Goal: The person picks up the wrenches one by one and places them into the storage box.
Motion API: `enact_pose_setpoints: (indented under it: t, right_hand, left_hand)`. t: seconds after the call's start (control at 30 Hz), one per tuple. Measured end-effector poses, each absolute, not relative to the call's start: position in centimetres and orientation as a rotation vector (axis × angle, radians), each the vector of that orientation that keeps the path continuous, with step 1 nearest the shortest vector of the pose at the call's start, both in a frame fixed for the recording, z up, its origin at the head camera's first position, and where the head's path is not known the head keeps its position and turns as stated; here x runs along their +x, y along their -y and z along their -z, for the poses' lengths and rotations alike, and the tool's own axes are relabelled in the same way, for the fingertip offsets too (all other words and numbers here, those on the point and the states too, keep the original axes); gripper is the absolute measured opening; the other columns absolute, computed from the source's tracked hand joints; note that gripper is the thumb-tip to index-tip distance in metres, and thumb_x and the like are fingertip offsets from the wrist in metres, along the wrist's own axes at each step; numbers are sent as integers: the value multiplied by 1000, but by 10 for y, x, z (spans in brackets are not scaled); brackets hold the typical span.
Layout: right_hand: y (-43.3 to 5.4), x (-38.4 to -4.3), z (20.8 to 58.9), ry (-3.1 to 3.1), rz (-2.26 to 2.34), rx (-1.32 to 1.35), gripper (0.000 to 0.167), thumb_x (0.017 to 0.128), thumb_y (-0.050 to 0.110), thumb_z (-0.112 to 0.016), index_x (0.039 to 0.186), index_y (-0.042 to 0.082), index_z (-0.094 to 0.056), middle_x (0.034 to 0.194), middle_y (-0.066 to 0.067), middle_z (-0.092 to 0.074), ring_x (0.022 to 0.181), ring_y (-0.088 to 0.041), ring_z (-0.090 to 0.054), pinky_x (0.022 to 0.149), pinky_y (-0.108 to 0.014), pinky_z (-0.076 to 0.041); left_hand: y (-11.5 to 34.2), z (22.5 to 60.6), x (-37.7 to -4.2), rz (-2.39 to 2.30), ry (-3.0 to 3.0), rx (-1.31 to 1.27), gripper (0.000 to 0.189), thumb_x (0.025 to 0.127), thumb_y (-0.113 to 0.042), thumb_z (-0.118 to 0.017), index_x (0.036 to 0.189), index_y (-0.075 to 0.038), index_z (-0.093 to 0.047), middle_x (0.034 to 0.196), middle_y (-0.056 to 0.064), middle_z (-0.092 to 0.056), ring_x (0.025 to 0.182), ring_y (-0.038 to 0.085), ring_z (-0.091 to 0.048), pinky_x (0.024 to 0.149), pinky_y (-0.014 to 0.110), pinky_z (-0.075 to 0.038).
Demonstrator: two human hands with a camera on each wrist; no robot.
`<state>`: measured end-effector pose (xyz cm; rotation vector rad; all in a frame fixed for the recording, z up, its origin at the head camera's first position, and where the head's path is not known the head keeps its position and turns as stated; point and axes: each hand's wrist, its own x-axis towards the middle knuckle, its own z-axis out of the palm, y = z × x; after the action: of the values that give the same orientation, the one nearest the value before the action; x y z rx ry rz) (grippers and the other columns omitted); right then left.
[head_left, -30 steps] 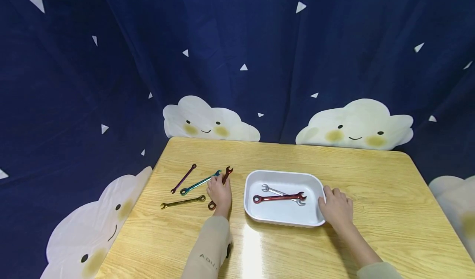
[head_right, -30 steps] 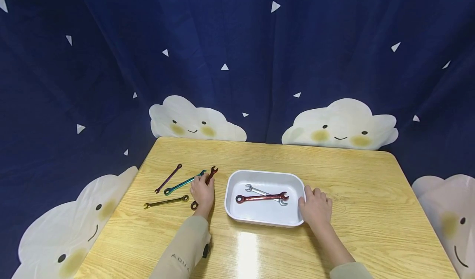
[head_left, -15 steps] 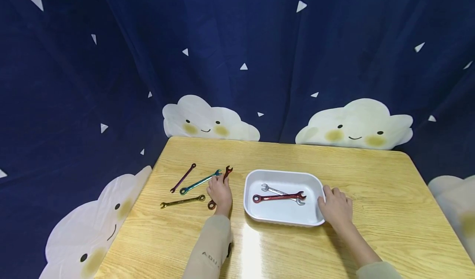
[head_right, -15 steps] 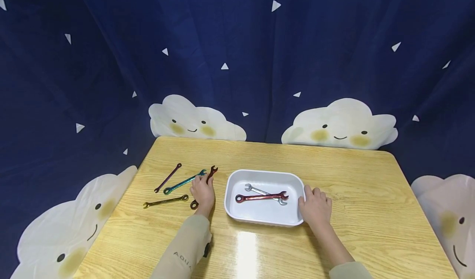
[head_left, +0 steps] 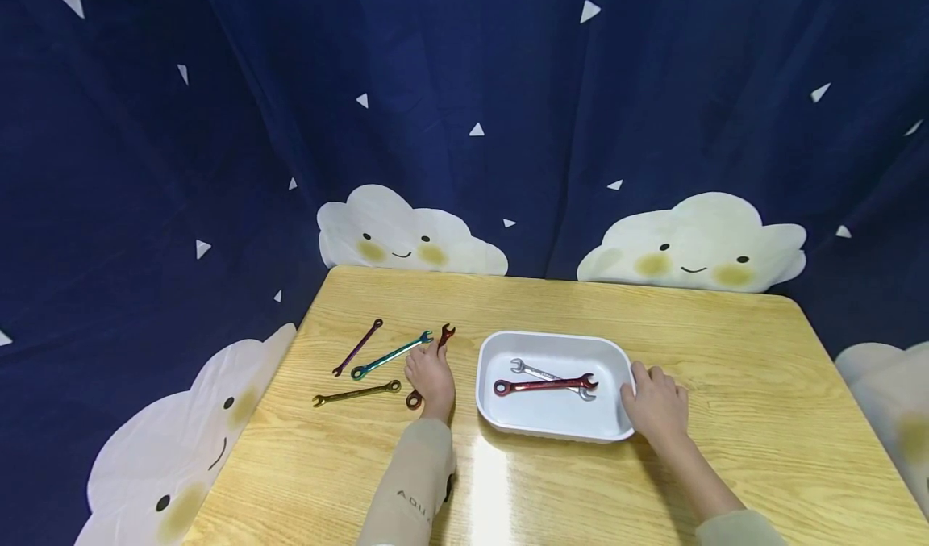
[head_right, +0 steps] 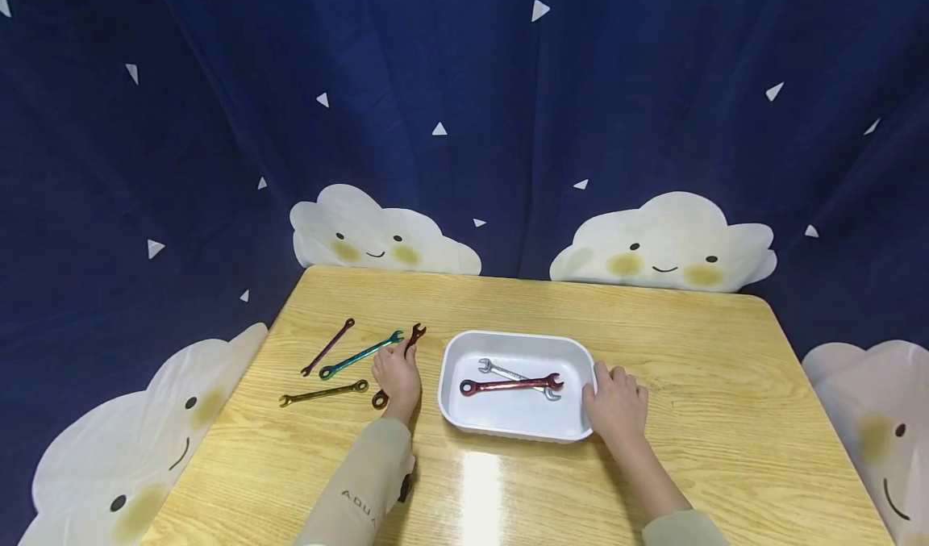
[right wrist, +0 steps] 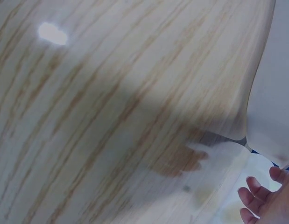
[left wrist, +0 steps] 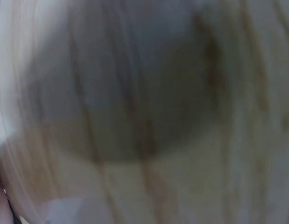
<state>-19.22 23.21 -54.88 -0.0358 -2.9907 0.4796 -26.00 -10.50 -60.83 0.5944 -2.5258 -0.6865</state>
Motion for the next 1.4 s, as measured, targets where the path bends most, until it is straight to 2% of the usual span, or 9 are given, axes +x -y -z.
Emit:
enact_pose_setpoints:
  t: [0.3, 0.8, 1.4]
  right_hand:
    - [-232, -193, 550, 2998, -476, -40, 37, 89, 26, -45, 117, 2, -46, 102, -28, -50, 95, -46, -47, 81, -60, -31]
    - [-232, -193, 551, 3004, -485, -47, 36, 89, 25, -45, 117, 2, -47, 103, -28, -50, 95, -46, -47, 83, -60, -30]
    - [-232, -193, 550, 3000, -491, -48, 36, 89, 25, -44, 117, 2, -46, 104, -28, -50, 97, -46, -46, 84, -61, -30]
  left_hand:
    - [106, 611, -260, 644, 2578, 580, 24, 87, -29, -60, 105, -16, -69, 88, 10, -55, 79, 26, -48, 73, 37, -36]
    - [106, 610, -256, 580, 2558, 538, 24, 86, -31, -60, 103, -16, -69, 87, 11, -56, 77, 27, -49, 70, 38, -38]
    - [105, 606, -252, 719, 2495, 480, 26, 87, -28, -61, 107, -14, -68, 89, 10, -57, 79, 26, -50, 72, 38, -37]
